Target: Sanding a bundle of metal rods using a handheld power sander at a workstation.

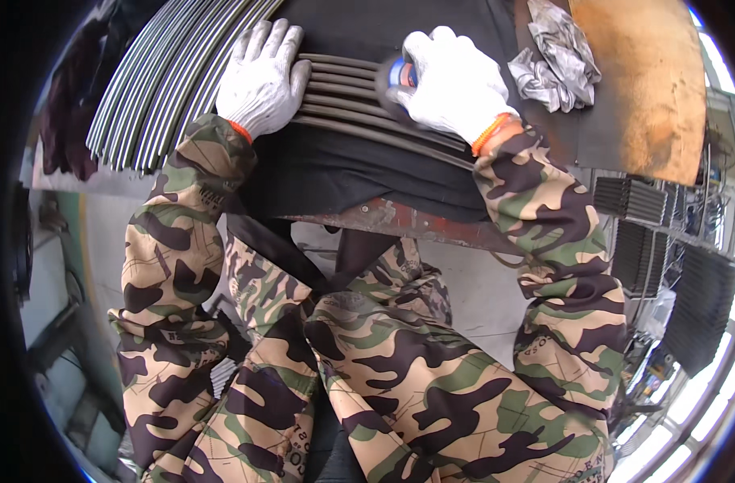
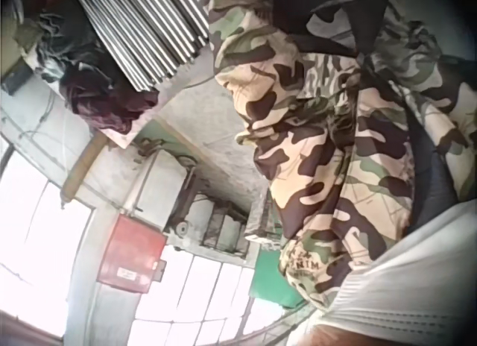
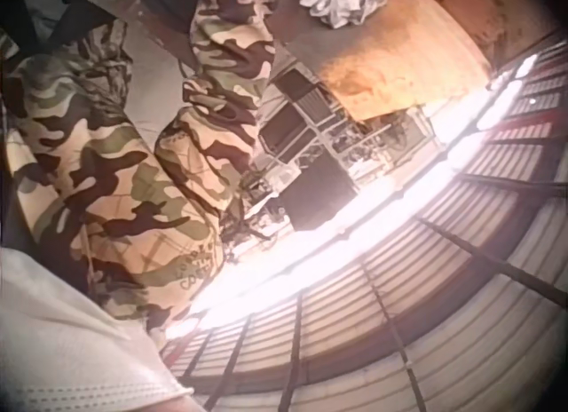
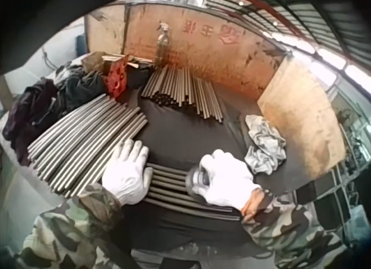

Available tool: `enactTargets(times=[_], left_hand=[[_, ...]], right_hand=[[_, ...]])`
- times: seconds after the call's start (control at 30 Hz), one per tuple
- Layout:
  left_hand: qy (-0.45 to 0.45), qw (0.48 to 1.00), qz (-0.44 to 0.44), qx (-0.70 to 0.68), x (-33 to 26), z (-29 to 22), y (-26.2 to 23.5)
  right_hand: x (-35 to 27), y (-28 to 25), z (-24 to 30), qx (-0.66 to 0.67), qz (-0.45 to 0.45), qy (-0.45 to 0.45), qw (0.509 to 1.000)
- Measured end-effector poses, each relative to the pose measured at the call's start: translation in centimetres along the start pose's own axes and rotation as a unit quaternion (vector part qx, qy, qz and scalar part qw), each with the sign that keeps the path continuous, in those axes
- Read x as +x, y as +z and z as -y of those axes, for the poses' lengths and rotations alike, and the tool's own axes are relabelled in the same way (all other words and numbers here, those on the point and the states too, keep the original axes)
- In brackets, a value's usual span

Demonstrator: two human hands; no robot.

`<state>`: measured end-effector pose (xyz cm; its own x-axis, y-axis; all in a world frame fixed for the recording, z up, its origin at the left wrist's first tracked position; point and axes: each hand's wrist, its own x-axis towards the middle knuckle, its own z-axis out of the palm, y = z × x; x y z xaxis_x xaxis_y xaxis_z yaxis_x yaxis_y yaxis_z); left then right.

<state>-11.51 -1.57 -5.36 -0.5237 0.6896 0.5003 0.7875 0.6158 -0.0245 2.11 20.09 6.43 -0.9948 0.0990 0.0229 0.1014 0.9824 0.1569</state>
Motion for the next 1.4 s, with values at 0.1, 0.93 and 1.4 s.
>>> enactTargets(times=[0.1,0.93,1.4], left_hand=[[0.046,0.998,-0.041,0.021,1.6,0.8,1.6],[0.049,0.998,-0.015,0.034,1.6,2.3,2.0],[0.039,0.998,0.021,-0.037,-2.4,0.4,-0.9]], right_hand=[[-1.9,0.8,-2.0,0.006,0.003,0.006,1.0],[-3.6,0.8,-3.1,0.023,-0.052,-0.016,0.998],[-2.0,0.6,-1.0,0.038,-0.037,-0.025,0.998]])
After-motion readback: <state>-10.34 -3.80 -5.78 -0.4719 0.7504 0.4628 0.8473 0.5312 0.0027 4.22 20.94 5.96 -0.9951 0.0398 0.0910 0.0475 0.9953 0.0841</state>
